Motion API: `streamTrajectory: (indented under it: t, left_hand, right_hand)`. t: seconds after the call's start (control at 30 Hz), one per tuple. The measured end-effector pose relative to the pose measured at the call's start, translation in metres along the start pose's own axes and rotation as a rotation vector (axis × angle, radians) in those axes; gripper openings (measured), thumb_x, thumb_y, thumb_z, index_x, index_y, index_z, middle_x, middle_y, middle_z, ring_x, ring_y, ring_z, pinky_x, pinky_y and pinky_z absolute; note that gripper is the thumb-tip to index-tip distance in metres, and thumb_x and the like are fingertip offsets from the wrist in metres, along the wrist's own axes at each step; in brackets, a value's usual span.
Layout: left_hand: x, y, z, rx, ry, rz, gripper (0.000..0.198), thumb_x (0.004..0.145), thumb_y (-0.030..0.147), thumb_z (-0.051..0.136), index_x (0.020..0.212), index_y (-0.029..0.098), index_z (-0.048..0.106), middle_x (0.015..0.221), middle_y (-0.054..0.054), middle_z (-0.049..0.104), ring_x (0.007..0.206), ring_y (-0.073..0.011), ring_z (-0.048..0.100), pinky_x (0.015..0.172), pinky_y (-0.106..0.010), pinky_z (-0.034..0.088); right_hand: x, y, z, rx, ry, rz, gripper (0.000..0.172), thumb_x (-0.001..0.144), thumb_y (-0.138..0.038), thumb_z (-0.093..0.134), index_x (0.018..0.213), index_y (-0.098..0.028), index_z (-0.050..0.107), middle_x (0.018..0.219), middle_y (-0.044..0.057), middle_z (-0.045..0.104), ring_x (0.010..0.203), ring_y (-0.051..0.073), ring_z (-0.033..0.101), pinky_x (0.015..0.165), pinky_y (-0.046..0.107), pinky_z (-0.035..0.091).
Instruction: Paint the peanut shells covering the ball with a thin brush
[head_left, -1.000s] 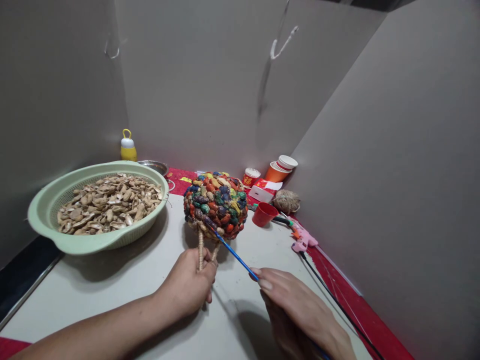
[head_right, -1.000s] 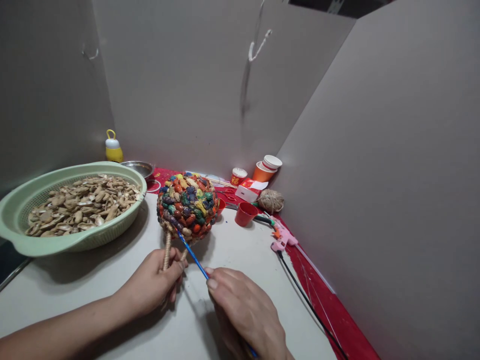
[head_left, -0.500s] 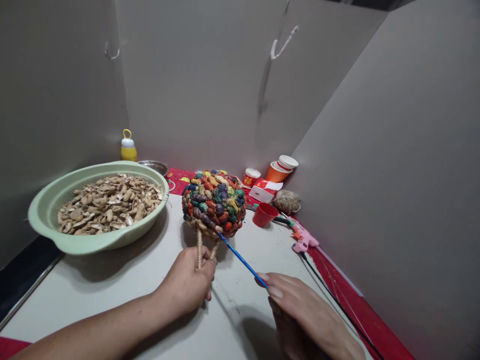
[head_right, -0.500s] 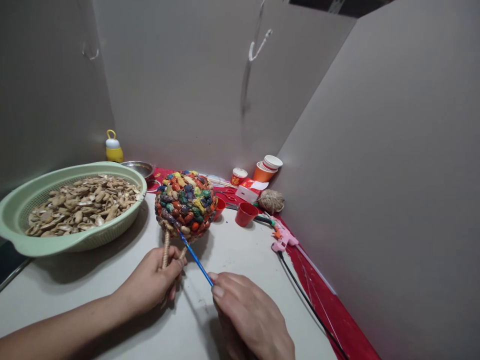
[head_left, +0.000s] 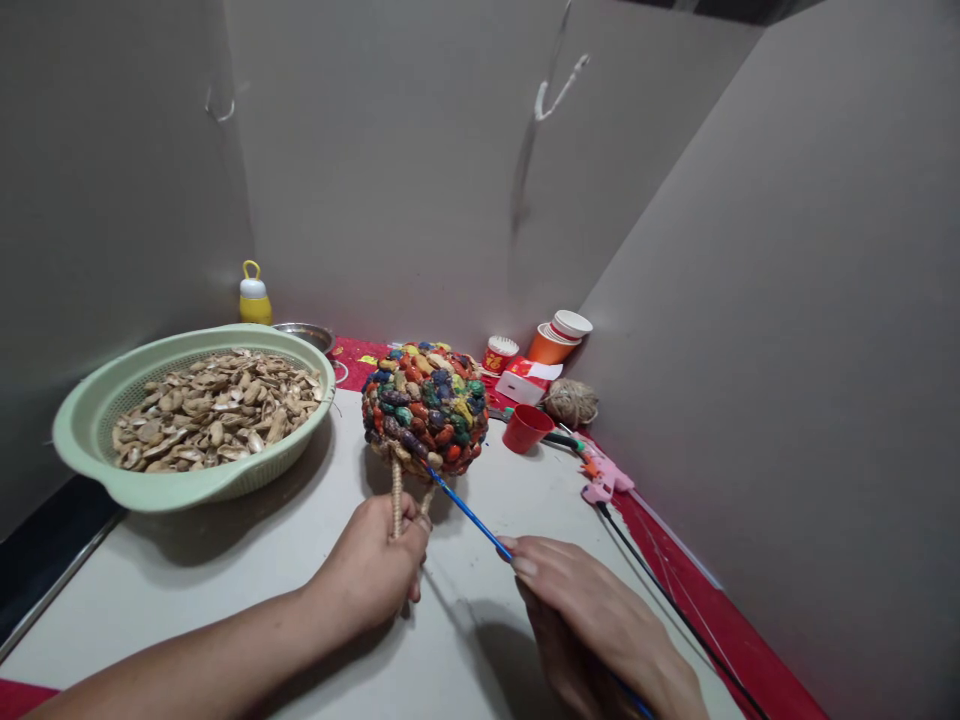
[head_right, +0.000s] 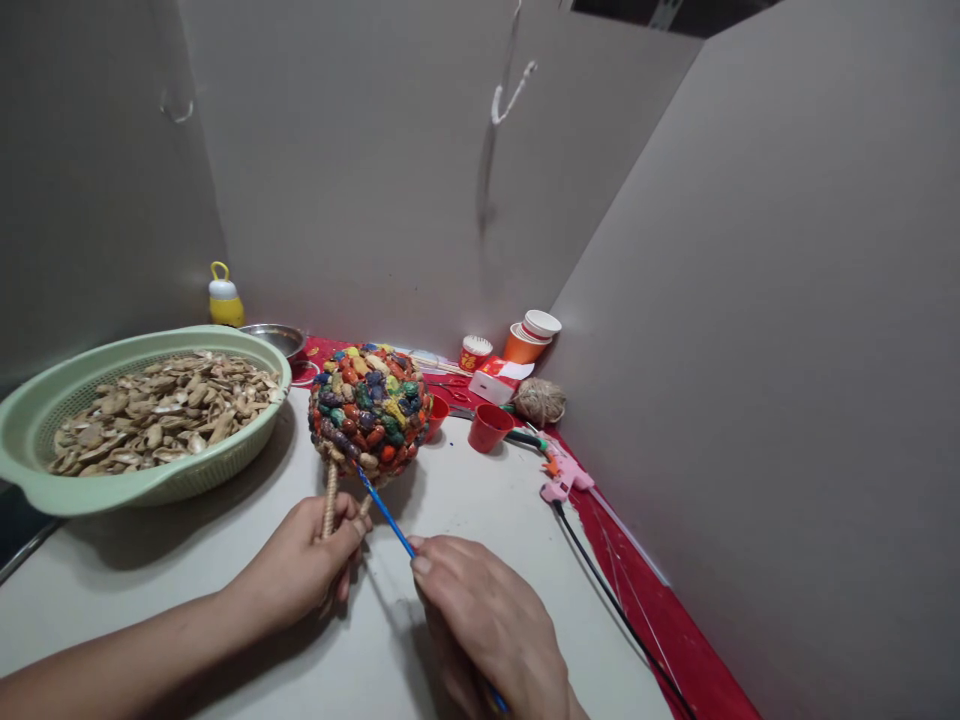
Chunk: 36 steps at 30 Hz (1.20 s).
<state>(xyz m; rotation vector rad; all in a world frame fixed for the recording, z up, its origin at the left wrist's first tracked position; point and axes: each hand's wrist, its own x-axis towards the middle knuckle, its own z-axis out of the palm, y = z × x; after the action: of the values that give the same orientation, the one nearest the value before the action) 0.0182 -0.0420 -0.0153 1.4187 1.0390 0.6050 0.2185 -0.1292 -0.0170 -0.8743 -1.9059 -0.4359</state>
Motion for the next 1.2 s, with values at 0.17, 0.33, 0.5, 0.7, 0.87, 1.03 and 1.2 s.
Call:
streamTrajectory:
  t: [0.17,0.33,0.5,0.7,0.87,1.03,1.2]
  left_hand:
    - [-0.001,0.002,0.001,-0.018,-0.006,-0.007,0.026,0.092,0.043,0.053,0.076,0.024,0.049,0.042,0.006,0.05,0.036,-0.0113,0.044,0.04,-0.021,0.034]
    - [-0.001,-0.001,0.003,0.019,-0.022,-0.007,0.025,0.092,0.041,0.051,0.074,0.023,0.05,0.043,0.005,0.051,0.037,-0.0116,0.046,0.041,-0.021,0.036]
    - [-0.001,-0.001,0.001,0.003,-0.01,0.008,0.023,0.092,0.038,0.05,0.074,0.024,0.048,0.044,0.006,0.05,0.037,-0.0113,0.046,0.04,-0.02,0.036]
    - [-0.001,0.005,-0.001,-0.032,0.007,-0.012,0.024,0.091,0.037,0.053,0.072,0.024,0.048,0.046,0.008,0.048,0.036,-0.0101,0.045,0.038,-0.019,0.034]
    - [-0.002,0.001,0.0,-0.011,-0.01,-0.015,0.027,0.093,0.041,0.053,0.072,0.024,0.049,0.042,0.006,0.05,0.034,-0.0101,0.042,0.04,-0.02,0.034]
    - [-0.004,-0.005,0.003,0.024,-0.036,-0.018,0.027,0.093,0.043,0.053,0.075,0.023,0.051,0.042,0.005,0.052,0.034,-0.0108,0.042,0.04,-0.02,0.034]
    - [-0.004,-0.002,0.002,0.001,-0.026,0.007,0.029,0.092,0.044,0.054,0.072,0.024,0.046,0.042,0.006,0.051,0.035,-0.0107,0.044,0.04,-0.02,0.034]
  right_hand:
    - [0.008,0.0,-0.001,0.013,0.045,-0.029,0.038,0.088,0.004,0.059,0.121,-0.012,0.068,0.099,0.008,0.08,0.101,0.018,0.079,0.092,0.029,0.065]
    - [0.011,-0.002,0.002,0.005,0.046,-0.008,0.038,0.091,0.001,0.057,0.123,-0.015,0.068,0.101,0.008,0.081,0.096,0.02,0.08,0.086,0.033,0.068]
    - [0.01,-0.003,0.002,-0.002,0.012,-0.011,0.035,0.089,0.005,0.059,0.118,-0.012,0.068,0.1,0.009,0.08,0.101,0.018,0.079,0.091,0.03,0.066]
    - [0.009,-0.003,0.0,0.022,0.074,0.005,0.036,0.083,0.009,0.063,0.113,-0.01,0.07,0.097,0.008,0.08,0.096,0.02,0.08,0.088,0.03,0.067]
    - [0.007,-0.004,0.0,0.037,0.135,0.024,0.041,0.083,0.009,0.064,0.117,-0.013,0.071,0.098,0.007,0.081,0.093,0.022,0.081,0.082,0.035,0.069]
    - [0.011,-0.008,0.006,0.017,0.194,0.058,0.042,0.082,0.01,0.067,0.116,-0.014,0.072,0.093,0.006,0.081,0.09,0.021,0.081,0.08,0.034,0.069]
    - [0.012,-0.009,0.01,-0.008,0.222,0.099,0.043,0.082,0.007,0.07,0.117,-0.017,0.074,0.095,0.005,0.081,0.085,0.02,0.08,0.077,0.034,0.069]
